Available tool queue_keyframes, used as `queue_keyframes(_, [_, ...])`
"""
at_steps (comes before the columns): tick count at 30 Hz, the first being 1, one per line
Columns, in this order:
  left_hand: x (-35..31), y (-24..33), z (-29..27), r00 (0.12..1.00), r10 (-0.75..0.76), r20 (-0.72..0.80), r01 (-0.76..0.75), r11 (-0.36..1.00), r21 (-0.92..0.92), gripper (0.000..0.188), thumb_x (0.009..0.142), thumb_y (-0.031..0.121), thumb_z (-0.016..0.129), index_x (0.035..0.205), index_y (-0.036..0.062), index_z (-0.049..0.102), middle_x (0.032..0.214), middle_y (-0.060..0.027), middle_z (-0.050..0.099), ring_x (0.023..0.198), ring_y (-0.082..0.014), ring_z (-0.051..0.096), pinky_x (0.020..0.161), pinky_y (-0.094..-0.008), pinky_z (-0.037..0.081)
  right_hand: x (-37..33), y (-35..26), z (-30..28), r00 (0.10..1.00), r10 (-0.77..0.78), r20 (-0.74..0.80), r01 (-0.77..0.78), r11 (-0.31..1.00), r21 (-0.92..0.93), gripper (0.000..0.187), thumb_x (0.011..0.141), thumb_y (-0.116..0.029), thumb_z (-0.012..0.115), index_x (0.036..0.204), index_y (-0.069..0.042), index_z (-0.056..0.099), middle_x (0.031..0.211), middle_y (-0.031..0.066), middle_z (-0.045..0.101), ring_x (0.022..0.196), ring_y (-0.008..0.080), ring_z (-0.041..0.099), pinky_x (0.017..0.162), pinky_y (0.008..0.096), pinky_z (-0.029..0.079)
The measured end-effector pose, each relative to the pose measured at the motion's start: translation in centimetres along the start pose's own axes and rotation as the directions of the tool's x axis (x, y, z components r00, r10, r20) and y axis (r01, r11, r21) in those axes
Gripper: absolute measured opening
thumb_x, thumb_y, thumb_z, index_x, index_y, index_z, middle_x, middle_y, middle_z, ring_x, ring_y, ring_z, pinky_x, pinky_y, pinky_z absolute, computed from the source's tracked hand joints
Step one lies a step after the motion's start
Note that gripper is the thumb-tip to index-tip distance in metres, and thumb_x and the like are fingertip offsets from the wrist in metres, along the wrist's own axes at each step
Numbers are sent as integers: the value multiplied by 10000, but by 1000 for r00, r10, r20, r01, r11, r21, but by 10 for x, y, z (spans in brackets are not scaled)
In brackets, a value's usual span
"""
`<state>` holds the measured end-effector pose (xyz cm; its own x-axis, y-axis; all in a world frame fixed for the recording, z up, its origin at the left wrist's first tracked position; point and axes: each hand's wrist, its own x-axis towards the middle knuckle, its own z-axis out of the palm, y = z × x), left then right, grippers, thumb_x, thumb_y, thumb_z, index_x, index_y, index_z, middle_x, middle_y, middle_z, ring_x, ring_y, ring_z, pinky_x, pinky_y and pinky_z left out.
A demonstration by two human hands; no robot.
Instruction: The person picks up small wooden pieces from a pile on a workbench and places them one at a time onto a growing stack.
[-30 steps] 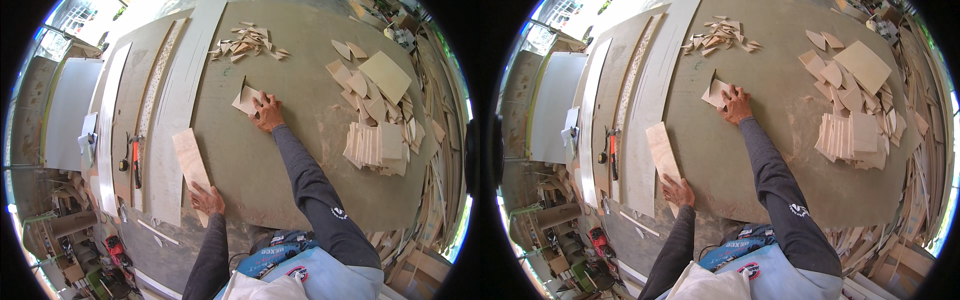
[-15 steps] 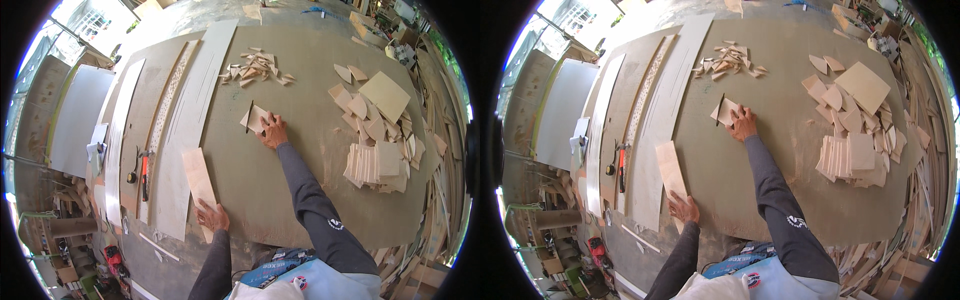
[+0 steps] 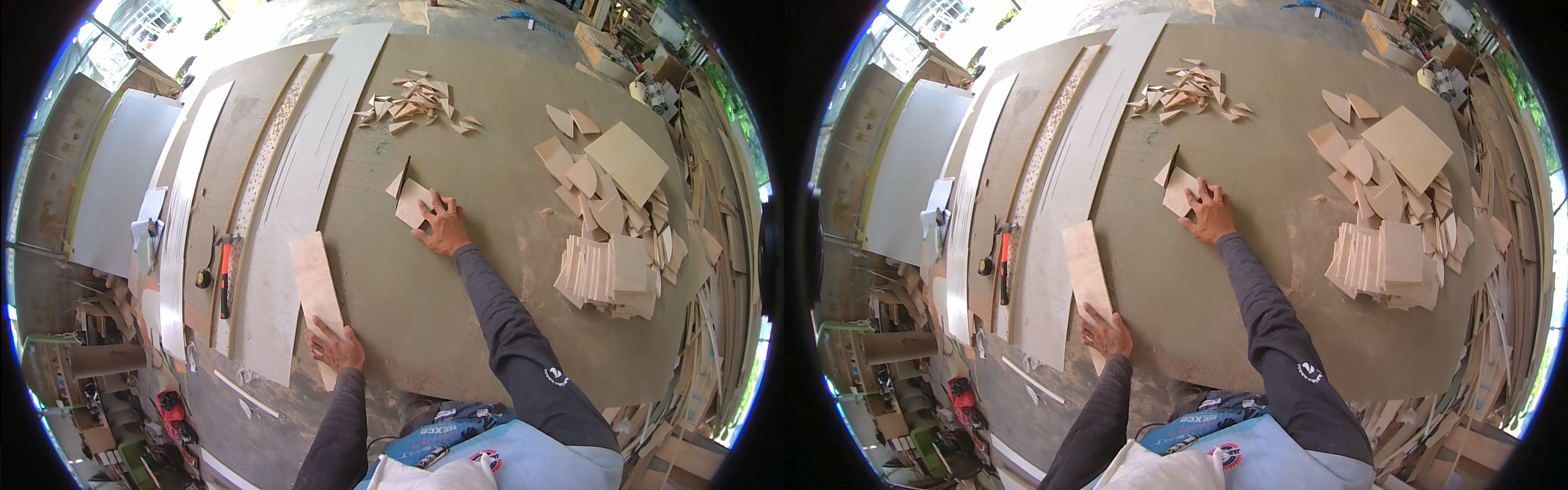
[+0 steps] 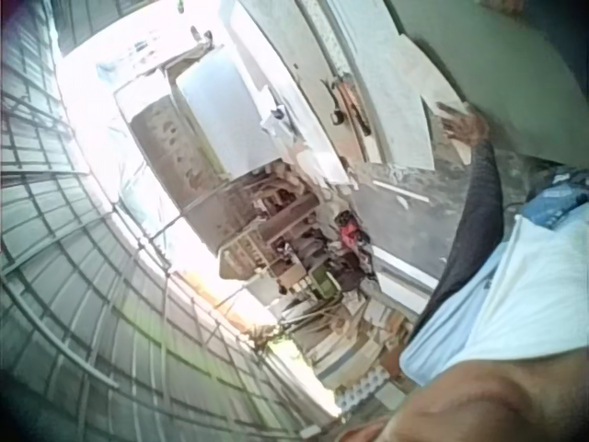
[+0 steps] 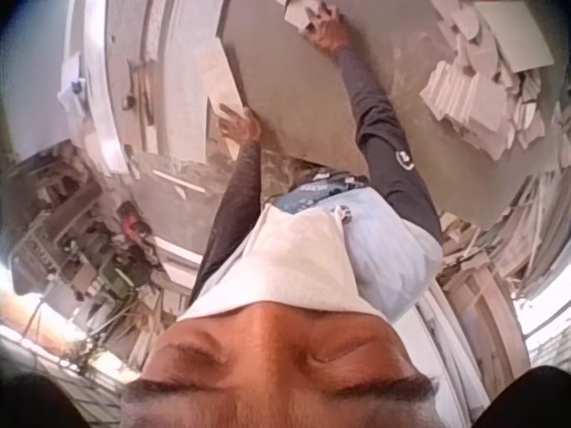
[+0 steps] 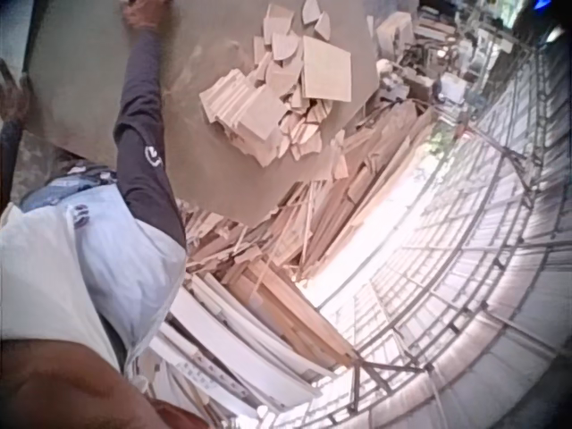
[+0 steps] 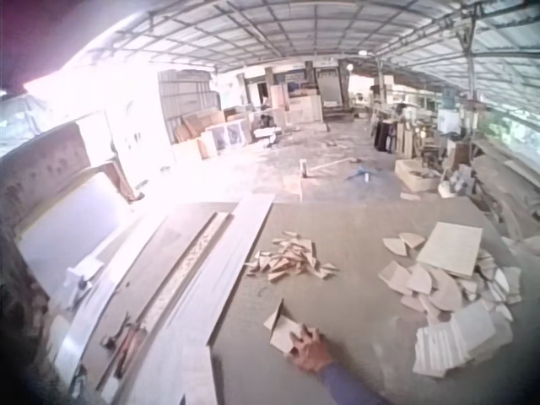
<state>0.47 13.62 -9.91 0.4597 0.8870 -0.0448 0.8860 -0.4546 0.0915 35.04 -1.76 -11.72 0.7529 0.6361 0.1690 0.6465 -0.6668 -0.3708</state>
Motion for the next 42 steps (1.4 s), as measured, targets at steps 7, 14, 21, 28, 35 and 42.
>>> queue_keyframes(7, [1,0,1,998,-47,39,48,998,-27,882,964,433,580,1664,192,100,1635,-268,179,1531,-415,157,1211,-625,107,-5,-3,-7,999,-29,12,29,999,36,730,819,-543,730,1403,-116,635,1588,201,416,1337,349,381,1105,553,368])
queue_keyframes(14, [3,2,-5,994,-35,100,37,999,-14,932,955,428,610,1655,132,72,1627,-275,136,1539,-402,107,1210,-595,93,-1,2,-7,998,-49,28,48,998,46,765,787,-572,757,1395,-122,648,1568,193,449,1334,334,388,1100,511,378])
queue_keyframes(21, [4,-1,-2,995,-35,98,35,999,-7,931,954,430,612,1655,133,77,1626,-274,128,1538,-401,104,1206,-591,93,1,7,-14,993,-92,80,89,995,32,756,794,-576,753,1398,-134,648,1560,194,458,1332,333,388,1105,493,372])
queue_keyframes(28, [4,2,-5,994,-41,104,43,999,-14,937,953,420,615,1658,147,61,1631,-267,125,1540,-403,101,1205,-606,99,-2,9,-14,989,-125,81,124,992,17,758,814,-597,737,1408,-137,637,1569,199,440,1342,331,383,1104,493,368])
queue_keyframes(35, [4,2,-6,991,-59,117,61,998,-10,922,960,445,597,1663,167,70,1645,-260,131,1550,-398,99,1220,-600,70,0,11,-20,982,-145,117,146,989,2,614,898,-514,685,1406,-171,644,1591,149,425,1328,316,380,1108,455,368])
queue_keyframes(42, [4,-1,-1,993,-42,107,43,999,-14,922,956,430,599,1659,146,75,1636,-266,124,1550,-399,86,1212,-599,83,4,9,-8,994,-99,38,100,995,-31,584,850,-508,720,1358,-223,685,1555,101,486,1299,273,407,1025,448,406])
